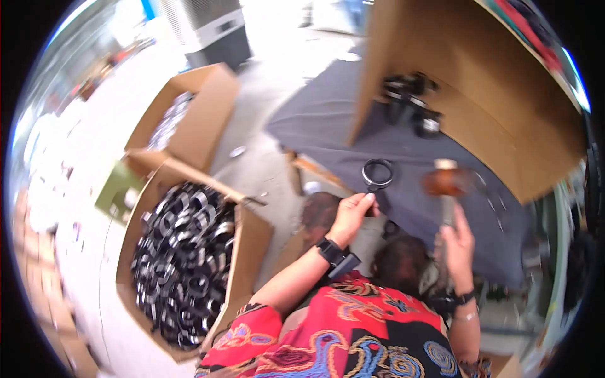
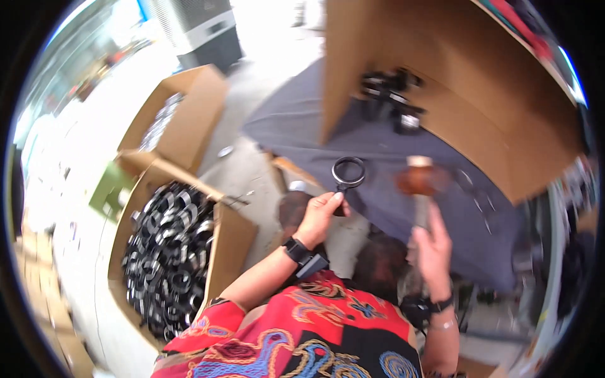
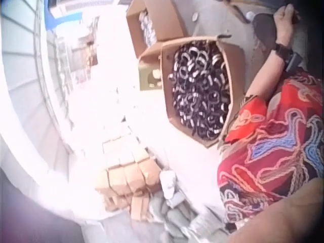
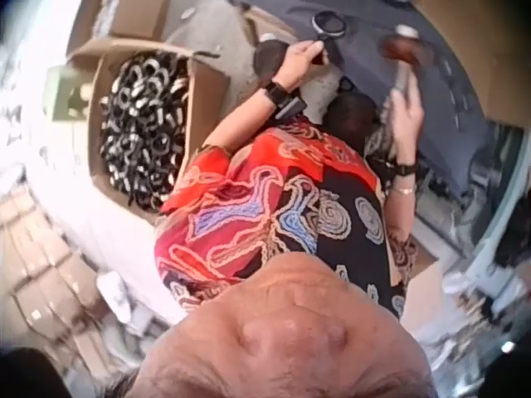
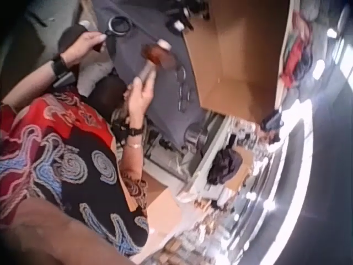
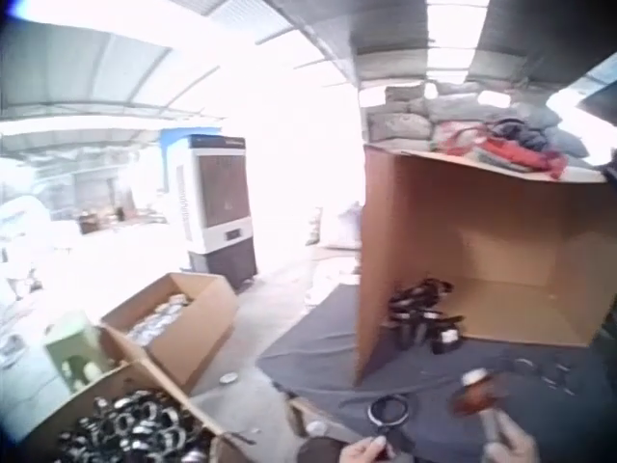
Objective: Assembling metal rings onto plastic bases using a rubber mallet.
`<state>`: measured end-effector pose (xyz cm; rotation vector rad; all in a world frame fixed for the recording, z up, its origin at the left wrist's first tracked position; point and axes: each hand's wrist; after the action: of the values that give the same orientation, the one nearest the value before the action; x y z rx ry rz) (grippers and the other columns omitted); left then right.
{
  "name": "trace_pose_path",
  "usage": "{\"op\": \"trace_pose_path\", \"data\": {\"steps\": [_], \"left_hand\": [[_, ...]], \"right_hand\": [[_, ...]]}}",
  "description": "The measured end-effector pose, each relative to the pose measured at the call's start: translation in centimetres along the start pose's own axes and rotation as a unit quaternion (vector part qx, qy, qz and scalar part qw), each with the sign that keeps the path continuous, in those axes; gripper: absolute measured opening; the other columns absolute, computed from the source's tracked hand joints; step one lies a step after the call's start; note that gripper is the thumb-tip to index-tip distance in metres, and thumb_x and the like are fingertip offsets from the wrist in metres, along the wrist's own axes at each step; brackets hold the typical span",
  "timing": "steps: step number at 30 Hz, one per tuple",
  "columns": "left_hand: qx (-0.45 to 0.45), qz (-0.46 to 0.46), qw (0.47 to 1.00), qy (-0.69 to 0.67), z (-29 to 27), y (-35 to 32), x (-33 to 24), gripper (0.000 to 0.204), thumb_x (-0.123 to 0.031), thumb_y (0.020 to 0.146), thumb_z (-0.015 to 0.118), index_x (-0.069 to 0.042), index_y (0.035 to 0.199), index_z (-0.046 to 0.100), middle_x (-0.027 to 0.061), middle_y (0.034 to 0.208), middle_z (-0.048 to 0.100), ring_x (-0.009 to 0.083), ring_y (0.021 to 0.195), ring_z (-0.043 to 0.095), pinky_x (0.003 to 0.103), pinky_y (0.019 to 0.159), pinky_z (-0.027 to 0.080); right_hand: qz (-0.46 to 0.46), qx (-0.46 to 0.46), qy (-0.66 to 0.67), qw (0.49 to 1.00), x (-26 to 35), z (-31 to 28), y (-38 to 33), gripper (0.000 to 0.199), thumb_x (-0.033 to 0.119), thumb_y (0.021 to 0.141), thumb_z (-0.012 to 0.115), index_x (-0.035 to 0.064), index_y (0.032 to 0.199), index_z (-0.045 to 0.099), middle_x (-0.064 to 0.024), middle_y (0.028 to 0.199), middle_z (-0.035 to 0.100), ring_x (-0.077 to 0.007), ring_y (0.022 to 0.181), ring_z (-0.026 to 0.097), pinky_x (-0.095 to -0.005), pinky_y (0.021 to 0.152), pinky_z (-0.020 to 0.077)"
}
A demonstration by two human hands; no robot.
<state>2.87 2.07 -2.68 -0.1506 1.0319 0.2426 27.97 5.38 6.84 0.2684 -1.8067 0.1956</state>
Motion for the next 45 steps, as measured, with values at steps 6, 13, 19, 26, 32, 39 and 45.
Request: {"op": "trace_pose_path", "data": {"steps": [6,13,19,26,32,39,45], "left_hand": [[-0.346,0.189,0.919,-0.016,-11.6,-5.1,-8.9,0.041,-0.037,0.099,0.043,-0.006,0.076,0.058,0.0059,0.072,0.062,0.0138,0.067,0.056,0.03,0.065,0.045],[-0.6,0.219,0.759,-0.128,-27.1,-14.3,-14.1,0.03,-0.037,0.095,0.051,-0.011,0.11,0.052,0.0052,0.107,0.053,0.0241,0.091,0.059,0.043,0.073,0.049],[-0.414,0.166,0.895,0.005,-17.5,-4.9,-11.5,0.018,-0.02,0.094,0.054,-0.004,0.101,0.059,0.0048,0.087,0.063,0.0158,0.073,0.063,0.029,0.064,0.05],[-0.076,0.202,0.944,0.249,-1.8,4.1,-11.1,0.016,-0.011,0.092,0.057,0.004,0.094,0.065,0.0043,0.077,0.065,0.0105,0.07,0.062,0.025,0.063,0.049],[0.082,0.359,0.776,0.512,11.1,15.9,-9.3,0.021,-0.001,0.08,0.059,-0.003,0.1,0.067,0.0114,0.088,0.066,0.0256,0.078,0.064,0.033,0.07,0.051],[0.072,0.352,0.617,0.7,15.7,25.0,-6.9,0.026,-0.005,0.075,0.059,-0.007,0.098,0.07,0.0151,0.092,0.065,0.0341,0.088,0.063,0.041,0.077,0.052],[0.097,0.103,0.54,0.83,18.1,29.4,-6.0,0.026,-0.026,0.084,0.058,-0.012,0.103,0.07,0.0139,0.106,0.067,0.0318,0.099,0.064,0.048,0.082,0.048]], "right_hand": [[-0.005,-0.193,0.052,0.98,-1.1,-5.2,2.6,0.048,0.026,0.096,0.051,0.0151,0.141,0.039,-0.001,0.068,0.052,-0.0094,0.047,0.048,-0.0228,0.04,0.0413],[-0.008,-0.22,0.091,0.971,-4.8,-6.7,4.8,0.046,0.028,0.096,0.053,0.0119,0.138,0.043,-0.0014,0.071,0.053,-0.0091,0.051,0.049,-0.0231,0.044,0.0399],[-0.007,-0.28,0.103,0.954,-5.3,-9.8,4.7,0.038,0.024,0.094,0.055,0.0059,0.127,0.051,-0.0013,0.076,0.053,-0.0099,0.057,0.048,-0.0247,0.05,0.0401],[-0.028,-0.2,0.172,0.964,-5.5,-5.8,5.9,0.043,0.008,0.09,0.056,0.0037,0.131,0.043,-0.0019,0.076,0.054,-0.0094,0.055,0.051,-0.0241,0.05,0.0473],[-0.071,-0.242,0.188,0.949,-4.4,-7.7,4.6,0.055,0.008,0.089,0.054,0.0061,0.14,0.034,-0.0017,0.07,0.052,-0.0092,0.051,0.052,-0.0232,0.044,0.0466],[-0.086,-0.231,0.175,0.953,-5.0,-7.4,4.6,0.058,0.009,0.089,0.056,0.0025,0.141,0.032,-0.0028,0.072,0.052,-0.0102,0.052,0.052,-0.0243,0.046,0.0467],[-0.087,-0.23,0.166,0.955,-4.8,-7.1,4.5,0.059,0.01,0.088,0.057,0.002,0.141,0.032,-0.0017,0.073,0.051,-0.0096,0.052,0.052,-0.0239,0.047,0.047]]}}
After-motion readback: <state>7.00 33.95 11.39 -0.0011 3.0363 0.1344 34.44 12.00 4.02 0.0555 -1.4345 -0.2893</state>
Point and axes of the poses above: each hand's wrist, its own y-axis towards the middle knuckle, its own z-axis out of the palm, x = y × z
